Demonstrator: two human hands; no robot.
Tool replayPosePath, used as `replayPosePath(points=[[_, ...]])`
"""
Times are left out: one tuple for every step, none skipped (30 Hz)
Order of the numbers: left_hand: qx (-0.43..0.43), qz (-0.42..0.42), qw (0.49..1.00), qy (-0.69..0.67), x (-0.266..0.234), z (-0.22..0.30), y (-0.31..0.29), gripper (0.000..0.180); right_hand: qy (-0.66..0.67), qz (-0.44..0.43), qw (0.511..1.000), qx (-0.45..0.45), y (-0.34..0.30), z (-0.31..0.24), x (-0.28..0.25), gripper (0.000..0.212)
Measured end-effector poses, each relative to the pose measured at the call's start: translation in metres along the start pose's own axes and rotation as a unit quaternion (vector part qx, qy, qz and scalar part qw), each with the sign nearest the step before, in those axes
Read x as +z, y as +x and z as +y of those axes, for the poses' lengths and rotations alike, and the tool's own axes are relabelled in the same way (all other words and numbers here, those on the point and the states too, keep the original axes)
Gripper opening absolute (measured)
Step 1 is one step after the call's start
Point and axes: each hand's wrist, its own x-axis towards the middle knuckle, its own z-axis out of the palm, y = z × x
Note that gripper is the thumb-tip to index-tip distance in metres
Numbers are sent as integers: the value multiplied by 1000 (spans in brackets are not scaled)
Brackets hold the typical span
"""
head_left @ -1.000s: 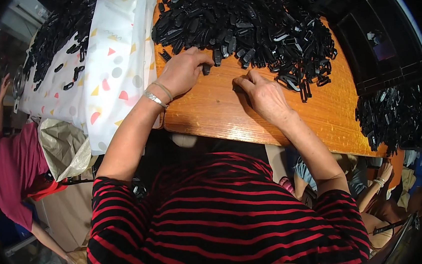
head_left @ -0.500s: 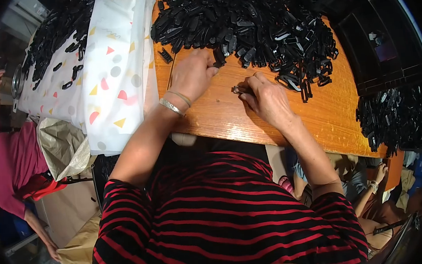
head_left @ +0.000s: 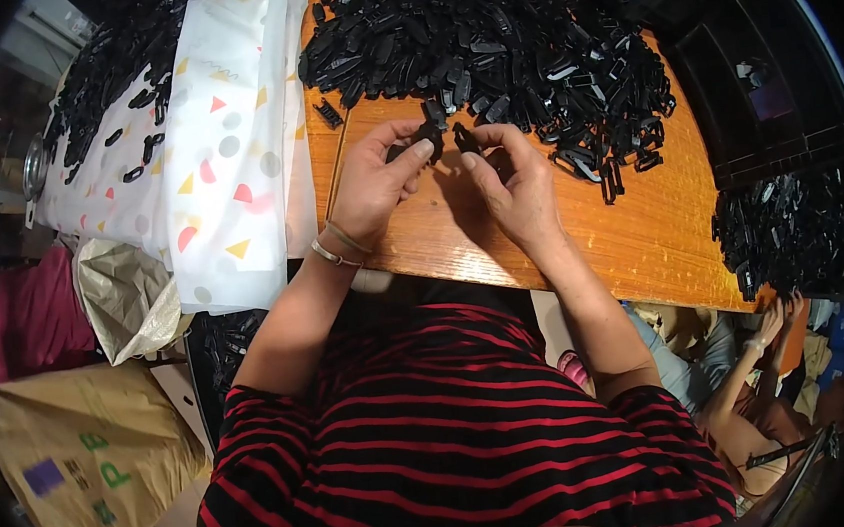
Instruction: Assembling small black plastic clip components by hand on a wooden table.
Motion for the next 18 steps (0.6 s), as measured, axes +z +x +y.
replayPosePath(points=[[2, -8, 1000, -5, 1, 3, -2, 25, 17, 9, 1000, 5, 1, -1, 3, 22], [4, -16, 1000, -10, 3, 5, -4, 26, 33, 18, 999, 10, 2, -1, 5, 21], [4, -15, 1000, -11, 5, 8, -6, 26, 33, 17, 999, 9, 2, -3, 6, 21], [18, -9, 1000, -3, 9, 10, -8, 26, 33, 15, 999, 2, 2, -7, 7, 21], [32, -4, 999, 6, 10, 11, -9, 27, 33, 12, 999, -5, 3, -9, 8, 21], [33, -3, 999, 4, 9, 10, -9, 27, 32, 12, 999, -6, 3, -8, 9, 21], [46, -13, 999, -1, 8, 9, -9, 27, 35, 13, 999, -7, 2, -6, 11, 21], [58, -23, 998, -6, 8, 8, -9, 27, 39, 15, 999, -8, 2, -6, 12, 20], [59, -22, 998, -7, 7, 8, -9, 27, 39, 14, 999, -8, 2, -6, 12, 20], [59, -11, 998, 10, 7, 8, -10, 26, 19, 12, 999, -32, 2, -6, 11, 20], [58, -1, 998, 26, 6, 7, -10, 25, -1, 11, 998, -56, 2, -7, 11, 19], [58, -1, 998, 26, 6, 6, -10, 25, -2, 11, 998, -55, 1, -5, 12, 19], [77, -5, 996, 33, 7, 4, -10, 24, 6, 7, 999, -43, 0, -3, 13, 18], [96, -8, 995, 39, 8, 3, -10, 23, 14, 4, 999, -31, -1, -1, 14, 18], [96, -9, 995, 40, 9, 3, -12, 23, 14, 5, 999, -31, -1, -1, 13, 18], [71, -6, 997, 32, 10, 5, -14, 23, 3, 5, 999, -44, -2, -1, 13, 18], [46, -3, 999, 24, 12, 6, -16, 23, -8, 6, 998, -58, -2, -1, 12, 19], [46, -5, 999, 24, 13, 3, -17, 23, -9, 8, 998, -57, -3, -2, 13, 19]])
